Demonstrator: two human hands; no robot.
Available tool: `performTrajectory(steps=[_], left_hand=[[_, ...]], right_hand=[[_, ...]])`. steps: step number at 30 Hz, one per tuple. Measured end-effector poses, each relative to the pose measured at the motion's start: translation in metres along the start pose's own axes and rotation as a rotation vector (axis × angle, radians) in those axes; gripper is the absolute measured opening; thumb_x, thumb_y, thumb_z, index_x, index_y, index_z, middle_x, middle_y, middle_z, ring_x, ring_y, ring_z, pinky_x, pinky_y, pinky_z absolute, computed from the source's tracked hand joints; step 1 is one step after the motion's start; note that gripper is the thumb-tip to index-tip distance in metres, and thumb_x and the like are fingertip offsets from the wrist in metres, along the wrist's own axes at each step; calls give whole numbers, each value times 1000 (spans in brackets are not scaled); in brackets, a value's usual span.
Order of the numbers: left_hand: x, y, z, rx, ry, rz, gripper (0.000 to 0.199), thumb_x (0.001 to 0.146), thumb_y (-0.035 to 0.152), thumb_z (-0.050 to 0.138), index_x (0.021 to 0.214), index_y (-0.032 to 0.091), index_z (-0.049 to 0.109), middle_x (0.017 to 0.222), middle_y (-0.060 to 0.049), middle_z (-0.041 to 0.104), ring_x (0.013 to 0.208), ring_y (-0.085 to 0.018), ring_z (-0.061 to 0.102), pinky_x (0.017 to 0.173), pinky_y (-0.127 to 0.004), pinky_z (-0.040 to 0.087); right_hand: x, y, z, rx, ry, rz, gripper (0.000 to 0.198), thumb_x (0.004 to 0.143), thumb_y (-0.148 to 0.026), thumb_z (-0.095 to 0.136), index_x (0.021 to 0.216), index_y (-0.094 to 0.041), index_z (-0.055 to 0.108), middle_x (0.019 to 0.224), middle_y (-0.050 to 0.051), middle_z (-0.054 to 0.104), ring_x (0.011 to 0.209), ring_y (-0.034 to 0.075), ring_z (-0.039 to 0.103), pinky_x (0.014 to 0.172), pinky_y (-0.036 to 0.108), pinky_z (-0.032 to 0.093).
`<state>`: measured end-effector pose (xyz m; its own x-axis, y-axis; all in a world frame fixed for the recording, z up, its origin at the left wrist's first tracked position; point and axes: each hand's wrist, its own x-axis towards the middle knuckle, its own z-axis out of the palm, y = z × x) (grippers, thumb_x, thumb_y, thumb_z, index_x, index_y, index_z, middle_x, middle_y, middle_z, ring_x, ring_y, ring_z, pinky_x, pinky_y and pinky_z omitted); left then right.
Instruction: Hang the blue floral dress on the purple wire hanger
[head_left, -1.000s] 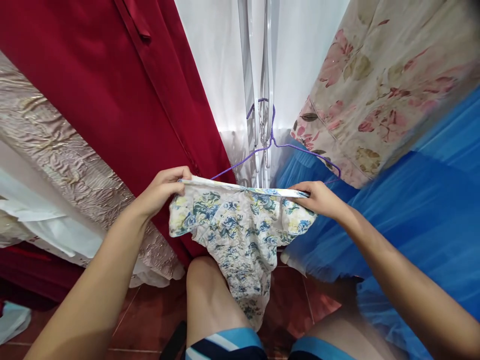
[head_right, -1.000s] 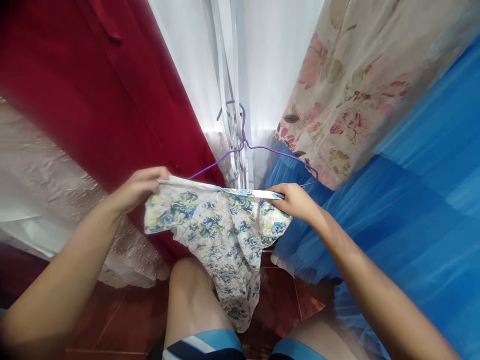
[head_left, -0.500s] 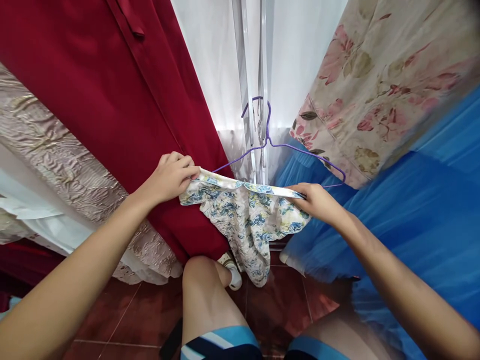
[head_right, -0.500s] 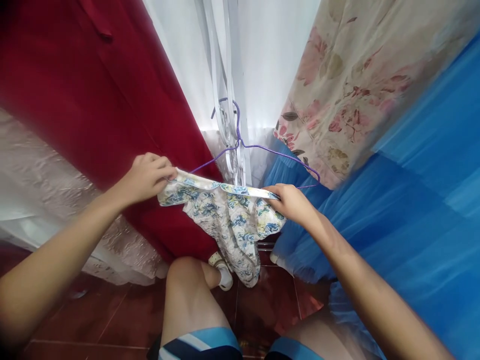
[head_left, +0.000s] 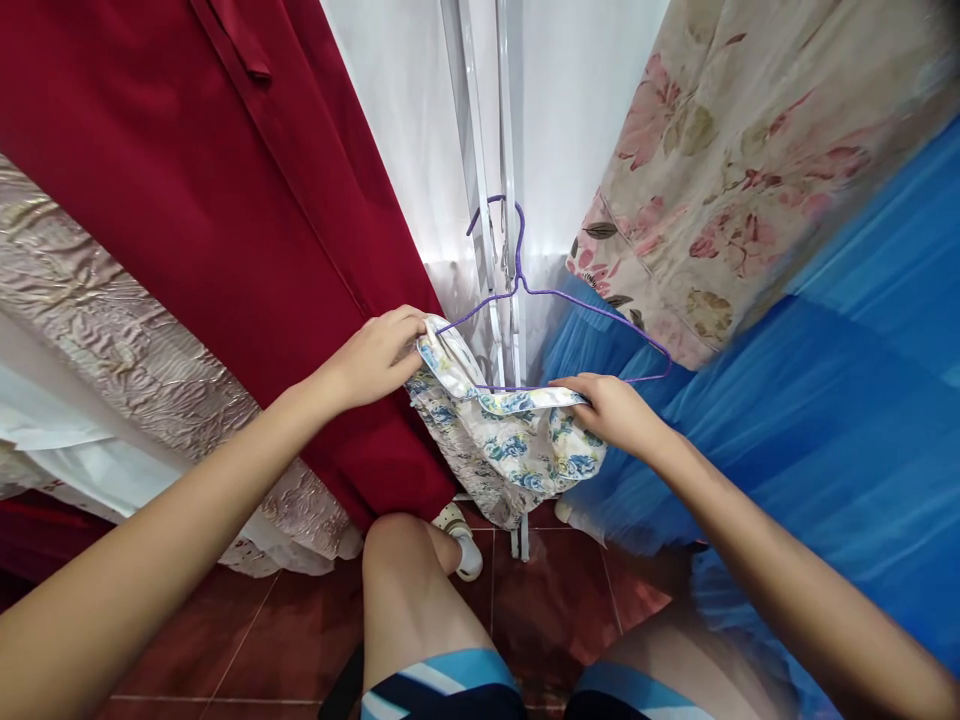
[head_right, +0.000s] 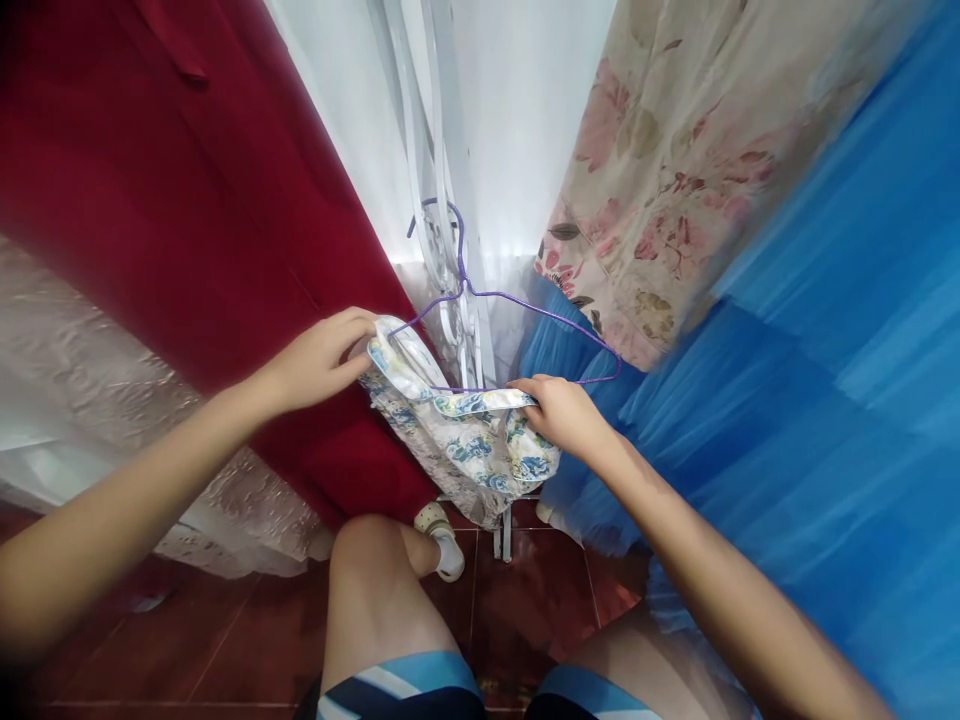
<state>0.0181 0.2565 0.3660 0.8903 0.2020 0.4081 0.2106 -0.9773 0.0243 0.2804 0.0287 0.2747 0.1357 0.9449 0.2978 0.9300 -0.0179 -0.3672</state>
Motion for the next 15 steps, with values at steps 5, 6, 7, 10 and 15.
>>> performTrajectory(steps=[5,6,7,10,15], left_hand=[[15,24,14,-265,272,-180,9,85,20,55,93,16,58,95,-5,66,83,-19,60,76,-30,47],[17,26,18,-268,311,-199,8,85,18,55,93,16,58,93,-5,66,83,-19,60,76,-30,47],[19,26,22,-254,348,-197,8,85,17,55,92,17,59,92,-5,66,84,-19,60,77,-30,47],[19,25,32,-168,427,-111,11,85,12,54,91,17,62,95,-6,64,89,-19,61,81,-30,47],[10,23,42,-96,412,-70,21,87,12,52,100,17,68,96,-7,65,87,-19,63,79,-28,48]], right_hand=[[0,-17,7,-10,-33,-10,43,86,-11,49,121,-22,70,106,9,74,98,27,69,78,30,48],[-1,-19,8,-8,-36,-8,44,85,-11,49,123,-22,69,105,9,74,97,27,69,77,30,48],[-3,-20,8,0,-31,-8,46,85,-11,49,126,-22,67,105,9,73,96,27,68,77,31,49],[-15,-13,5,51,125,-22,61,79,-9,51,138,-24,58,120,10,64,101,26,65,81,34,52],[-30,23,-9,59,714,59,82,70,-8,56,150,-18,41,146,19,40,115,32,57,80,39,56]])
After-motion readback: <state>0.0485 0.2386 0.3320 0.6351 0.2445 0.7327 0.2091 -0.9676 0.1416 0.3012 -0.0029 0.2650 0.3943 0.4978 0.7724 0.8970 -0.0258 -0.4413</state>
